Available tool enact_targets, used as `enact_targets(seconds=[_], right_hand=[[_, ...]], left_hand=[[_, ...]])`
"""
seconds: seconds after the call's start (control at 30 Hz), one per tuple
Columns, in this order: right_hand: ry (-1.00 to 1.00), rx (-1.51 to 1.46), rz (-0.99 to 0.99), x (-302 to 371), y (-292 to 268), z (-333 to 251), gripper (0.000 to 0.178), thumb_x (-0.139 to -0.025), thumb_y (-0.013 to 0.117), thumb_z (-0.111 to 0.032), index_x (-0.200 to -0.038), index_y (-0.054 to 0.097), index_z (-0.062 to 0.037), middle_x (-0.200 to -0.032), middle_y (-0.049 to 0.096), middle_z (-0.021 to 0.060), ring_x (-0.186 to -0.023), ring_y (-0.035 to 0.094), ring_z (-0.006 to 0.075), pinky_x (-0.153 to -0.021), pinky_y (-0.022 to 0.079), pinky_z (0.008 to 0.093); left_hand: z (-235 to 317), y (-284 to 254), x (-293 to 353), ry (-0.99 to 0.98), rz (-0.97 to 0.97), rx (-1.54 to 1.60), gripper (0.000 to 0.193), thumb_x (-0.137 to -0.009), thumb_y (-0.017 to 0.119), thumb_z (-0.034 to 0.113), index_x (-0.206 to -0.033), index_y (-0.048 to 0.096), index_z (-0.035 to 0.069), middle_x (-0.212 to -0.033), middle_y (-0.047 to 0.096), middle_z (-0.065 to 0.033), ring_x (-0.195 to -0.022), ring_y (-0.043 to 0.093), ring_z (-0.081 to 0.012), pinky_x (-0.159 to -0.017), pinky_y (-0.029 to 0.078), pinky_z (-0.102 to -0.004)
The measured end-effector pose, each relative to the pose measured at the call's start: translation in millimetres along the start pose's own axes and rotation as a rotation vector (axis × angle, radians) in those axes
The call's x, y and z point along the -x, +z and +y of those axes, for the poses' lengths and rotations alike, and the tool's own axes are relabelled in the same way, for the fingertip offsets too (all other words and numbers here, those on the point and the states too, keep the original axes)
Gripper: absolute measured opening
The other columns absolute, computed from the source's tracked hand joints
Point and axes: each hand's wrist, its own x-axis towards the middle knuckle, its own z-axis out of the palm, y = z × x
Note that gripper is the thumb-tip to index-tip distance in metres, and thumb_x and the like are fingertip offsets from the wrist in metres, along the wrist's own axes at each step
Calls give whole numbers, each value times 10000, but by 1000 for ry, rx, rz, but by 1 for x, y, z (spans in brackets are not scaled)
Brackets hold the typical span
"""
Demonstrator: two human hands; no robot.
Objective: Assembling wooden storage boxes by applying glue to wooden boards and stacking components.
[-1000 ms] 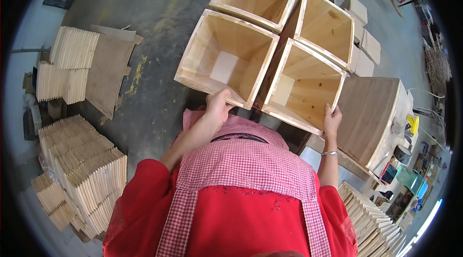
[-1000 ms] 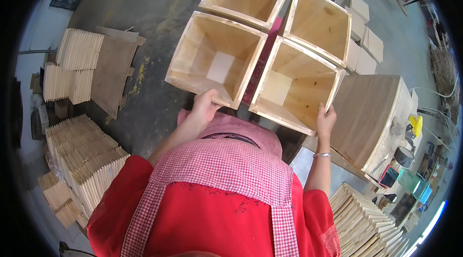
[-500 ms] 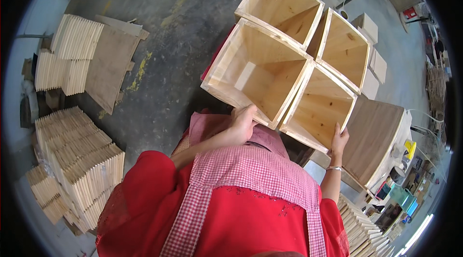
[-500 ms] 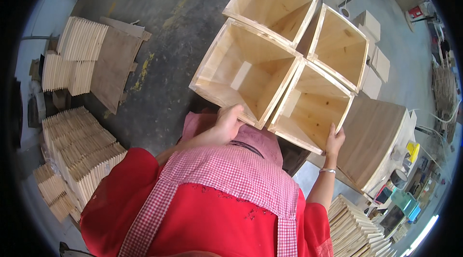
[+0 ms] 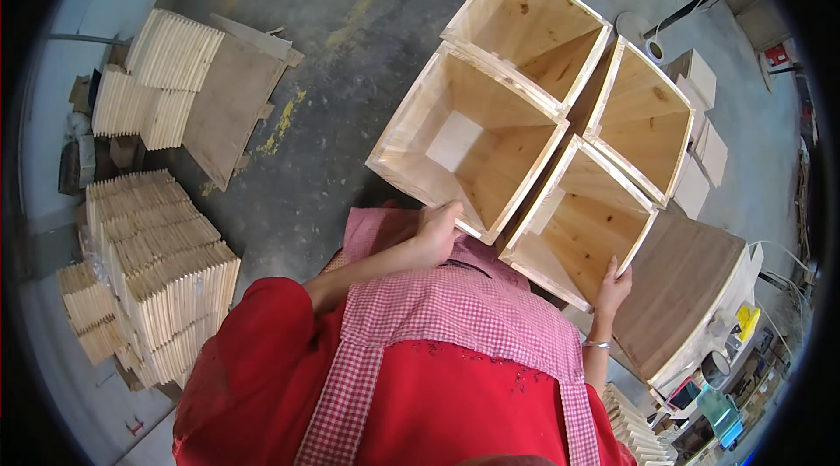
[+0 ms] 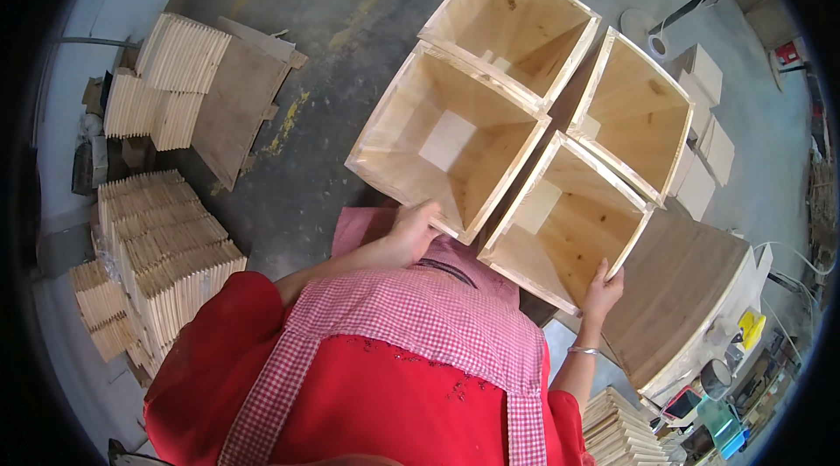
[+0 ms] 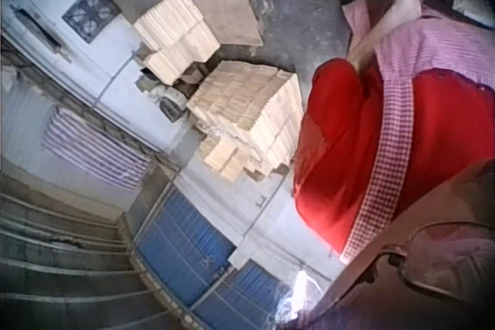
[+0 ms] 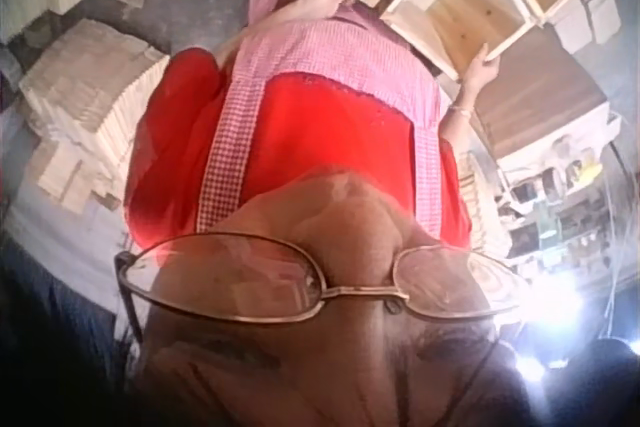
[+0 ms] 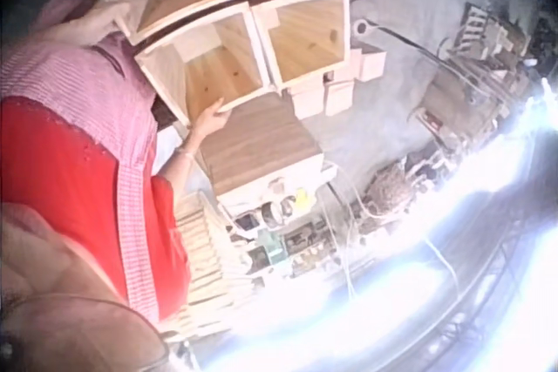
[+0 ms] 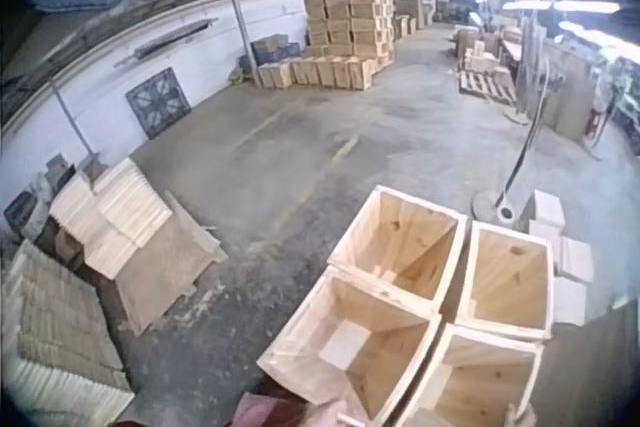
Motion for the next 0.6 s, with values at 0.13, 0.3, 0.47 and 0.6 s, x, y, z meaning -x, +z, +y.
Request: enact_targets(seconds=[0.13,0.3,0.47,0.6], right_hand=[[-373,140,278,-2,-17,0,595,-834,716,-158,-1330,456,41,-1319,481,253,-1228,462,421,-1030,387,462],[-676,205,281,-41,-13,-93,782,-669,836,-146,-1333,457,23,-1383,447,233,-1287,419,414,-1083,348,469],[-845,517,-114,-108,5,-134,731,-604,860,-242,-1231,554,-23,-1319,531,171,-1268,460,363,-1029,415,446],[-701,715,-461,-130,13,-161,574,-688,819,-364,-1130,604,-68,-1059,668,156,-1023,632,356,-860,520,441]], left_hand=[[-7,-30,-21,-73,-379,42,97,-928,586,166,-993,616,101,-983,635,-44,-953,616,-188,-834,523,-406],[57,-43,15,-328,-558,-581,213,-936,610,131,-1128,631,39,-1061,681,-127,-983,664,-208,-841,552,-328],[140,21,16,686,-554,-1508,414,-864,699,203,-1222,588,27,-1088,664,-172,-1008,654,-282,-858,533,-382],[186,120,-21,1555,-388,-2039,734,-746,781,260,-1366,447,52,-1398,438,-203,-1280,462,-356,-1030,421,-444]])
